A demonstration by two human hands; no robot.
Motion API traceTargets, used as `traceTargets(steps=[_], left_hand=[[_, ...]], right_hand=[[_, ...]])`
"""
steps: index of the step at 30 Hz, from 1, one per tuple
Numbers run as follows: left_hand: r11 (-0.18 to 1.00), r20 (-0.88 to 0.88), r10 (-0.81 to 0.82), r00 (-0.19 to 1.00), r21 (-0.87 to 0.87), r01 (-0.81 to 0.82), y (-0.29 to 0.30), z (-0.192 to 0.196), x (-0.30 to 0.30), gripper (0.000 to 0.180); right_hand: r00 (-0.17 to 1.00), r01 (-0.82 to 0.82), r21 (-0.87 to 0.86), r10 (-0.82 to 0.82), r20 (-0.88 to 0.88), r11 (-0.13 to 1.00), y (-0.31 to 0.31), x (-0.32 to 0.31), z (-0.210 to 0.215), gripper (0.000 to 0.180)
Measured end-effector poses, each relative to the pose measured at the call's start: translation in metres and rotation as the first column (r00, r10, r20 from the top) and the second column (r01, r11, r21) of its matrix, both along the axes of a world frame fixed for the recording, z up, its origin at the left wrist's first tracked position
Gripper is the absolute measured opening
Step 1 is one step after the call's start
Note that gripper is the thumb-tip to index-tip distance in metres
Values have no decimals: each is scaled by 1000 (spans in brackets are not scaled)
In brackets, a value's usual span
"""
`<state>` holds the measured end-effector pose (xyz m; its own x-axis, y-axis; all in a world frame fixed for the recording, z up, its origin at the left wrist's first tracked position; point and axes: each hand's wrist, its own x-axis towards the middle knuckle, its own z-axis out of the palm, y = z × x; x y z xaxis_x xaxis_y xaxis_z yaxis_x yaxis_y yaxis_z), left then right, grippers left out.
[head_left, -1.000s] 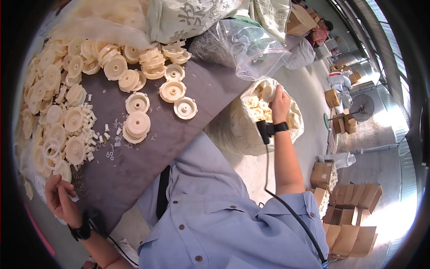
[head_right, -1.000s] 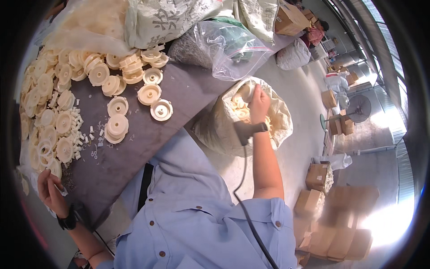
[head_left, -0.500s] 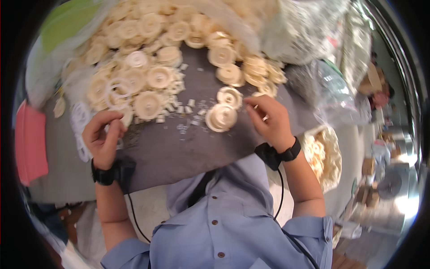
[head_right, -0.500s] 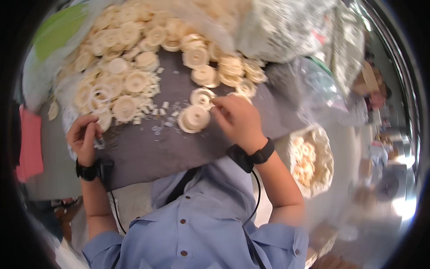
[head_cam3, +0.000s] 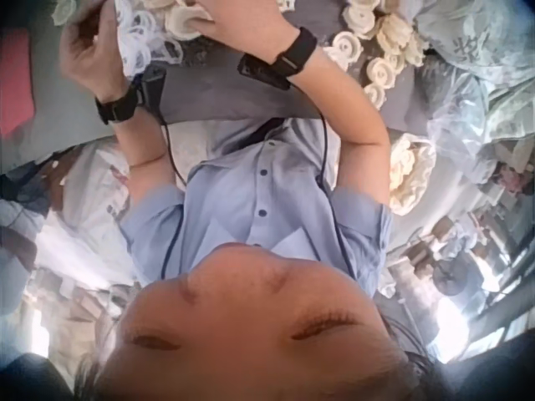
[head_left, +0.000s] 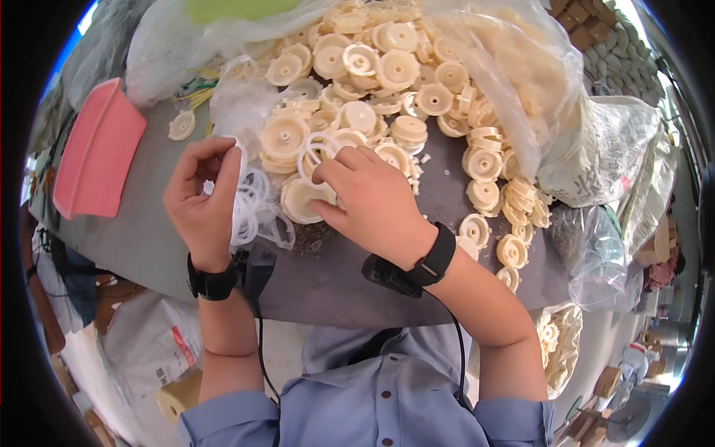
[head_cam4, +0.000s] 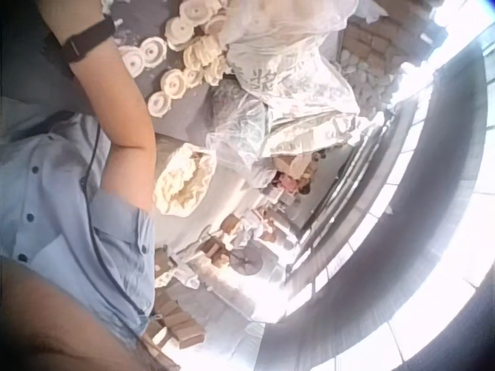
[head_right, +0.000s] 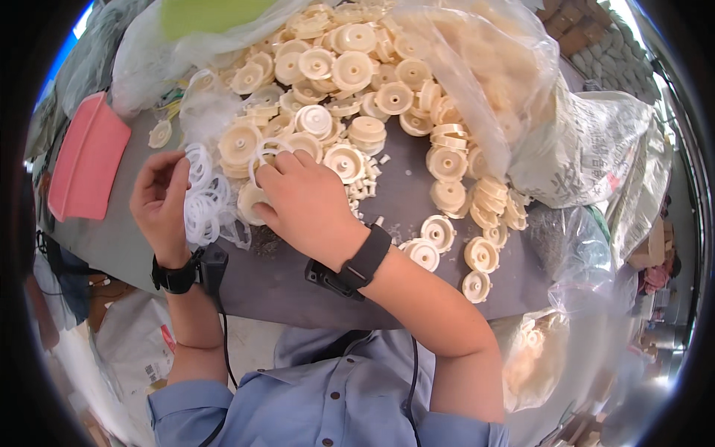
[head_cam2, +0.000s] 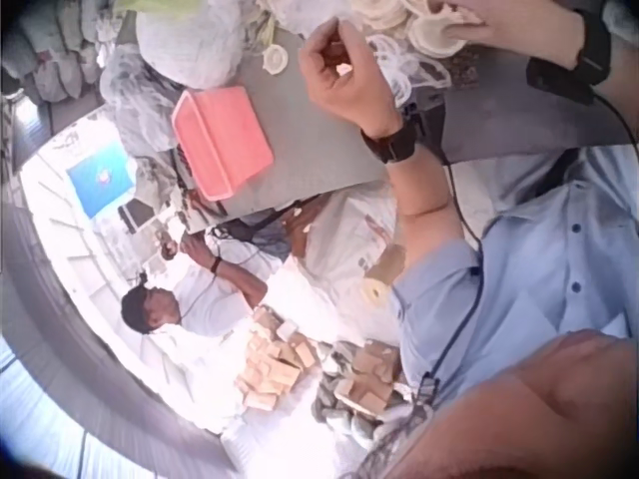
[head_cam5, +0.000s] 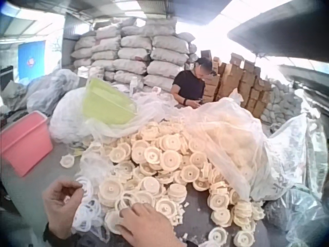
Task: The person is manually assembling small white plastic components by attaching circular rings to base pieces and placing finished units into a bag.
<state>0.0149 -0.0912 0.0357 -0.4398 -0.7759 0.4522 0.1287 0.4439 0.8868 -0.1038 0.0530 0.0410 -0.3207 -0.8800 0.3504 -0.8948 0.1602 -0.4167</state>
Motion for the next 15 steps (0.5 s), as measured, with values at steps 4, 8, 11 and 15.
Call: traceTargets(steps=[4,8,11,15], left_hand=[[993,127,-35,991,-106,49,-5,1,2,15],[918,358,-270,894,-185,351,8,5,-5,20],[824,465,-263,845,-347,448,8,-12,-13,21],[822,539,-212,815,-353,447,7,-17,-17,18]], right_hand=[[998,-64,36,64,-3,997,0,13,-9,30],[978,-54,56,65,-200,997,-2,19,-29,17],[959,-68,17,70,-276,998,-3,16,-34,8],[944,-112,22,113,-308,993,-1,16,-33,8]])
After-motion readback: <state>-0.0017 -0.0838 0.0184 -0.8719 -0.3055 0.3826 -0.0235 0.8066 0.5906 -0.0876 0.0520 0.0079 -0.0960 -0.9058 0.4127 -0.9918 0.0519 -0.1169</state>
